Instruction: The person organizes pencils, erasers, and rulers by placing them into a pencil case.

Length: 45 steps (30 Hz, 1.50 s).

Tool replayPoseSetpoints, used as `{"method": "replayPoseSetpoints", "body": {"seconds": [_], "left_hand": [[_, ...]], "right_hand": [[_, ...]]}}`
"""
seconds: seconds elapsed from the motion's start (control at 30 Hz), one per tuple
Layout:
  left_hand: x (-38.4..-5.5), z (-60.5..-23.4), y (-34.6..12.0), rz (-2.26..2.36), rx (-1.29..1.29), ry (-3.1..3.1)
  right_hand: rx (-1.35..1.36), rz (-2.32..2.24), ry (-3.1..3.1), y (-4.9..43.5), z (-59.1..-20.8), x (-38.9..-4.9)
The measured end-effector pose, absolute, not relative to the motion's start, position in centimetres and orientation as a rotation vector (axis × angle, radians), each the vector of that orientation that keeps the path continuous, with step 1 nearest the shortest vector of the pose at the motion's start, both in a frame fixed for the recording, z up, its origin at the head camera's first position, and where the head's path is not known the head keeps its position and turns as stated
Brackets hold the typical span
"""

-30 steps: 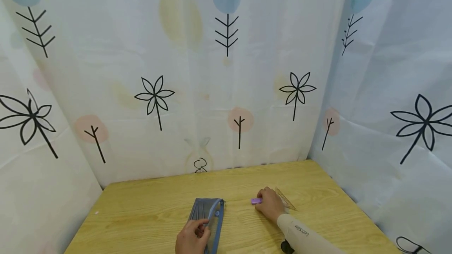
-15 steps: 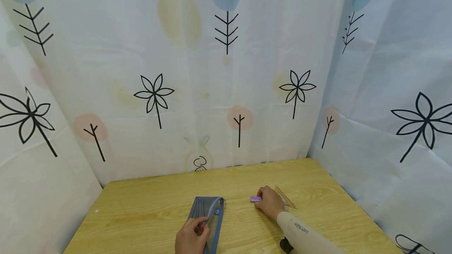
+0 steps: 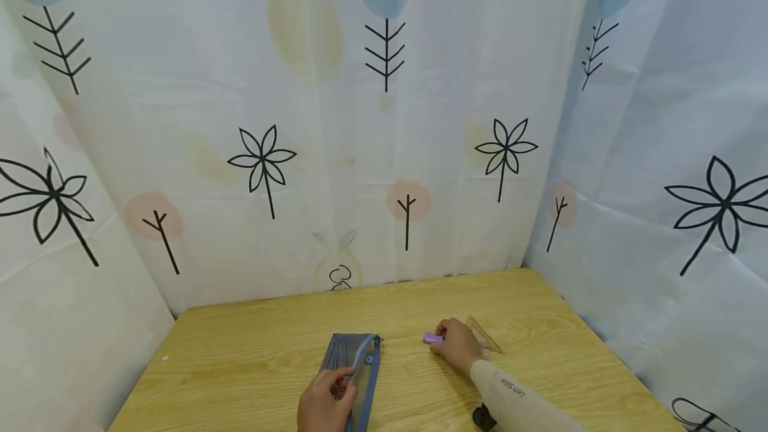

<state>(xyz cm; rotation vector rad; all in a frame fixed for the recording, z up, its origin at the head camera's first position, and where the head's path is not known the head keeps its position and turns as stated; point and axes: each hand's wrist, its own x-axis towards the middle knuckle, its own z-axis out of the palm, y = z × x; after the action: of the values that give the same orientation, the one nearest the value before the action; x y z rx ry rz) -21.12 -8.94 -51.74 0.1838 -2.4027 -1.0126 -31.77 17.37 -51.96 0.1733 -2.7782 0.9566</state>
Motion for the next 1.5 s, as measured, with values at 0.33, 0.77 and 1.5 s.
{"method": "replayPoseSetpoints", "body": {"seconds": [0.33,0.77,1.5], "left_hand": [[-21.1,-51.7,-8.8,-1.000,0.181,-2.411],[-21.2,-51.8,-8.9,-0.999,0.176,-2.398],[-21.1,-51.4,-8.9,-1.019,0.161,-2.421]], "right_hand": [[0.201,0.984,-2.789,16.6,-52.6,-32.0],[0.296,1.063,-2.786,14.1,-52.1,-31.5],[0.578,1.281,-2.741,8.6,-50.9,-27.9]]}}
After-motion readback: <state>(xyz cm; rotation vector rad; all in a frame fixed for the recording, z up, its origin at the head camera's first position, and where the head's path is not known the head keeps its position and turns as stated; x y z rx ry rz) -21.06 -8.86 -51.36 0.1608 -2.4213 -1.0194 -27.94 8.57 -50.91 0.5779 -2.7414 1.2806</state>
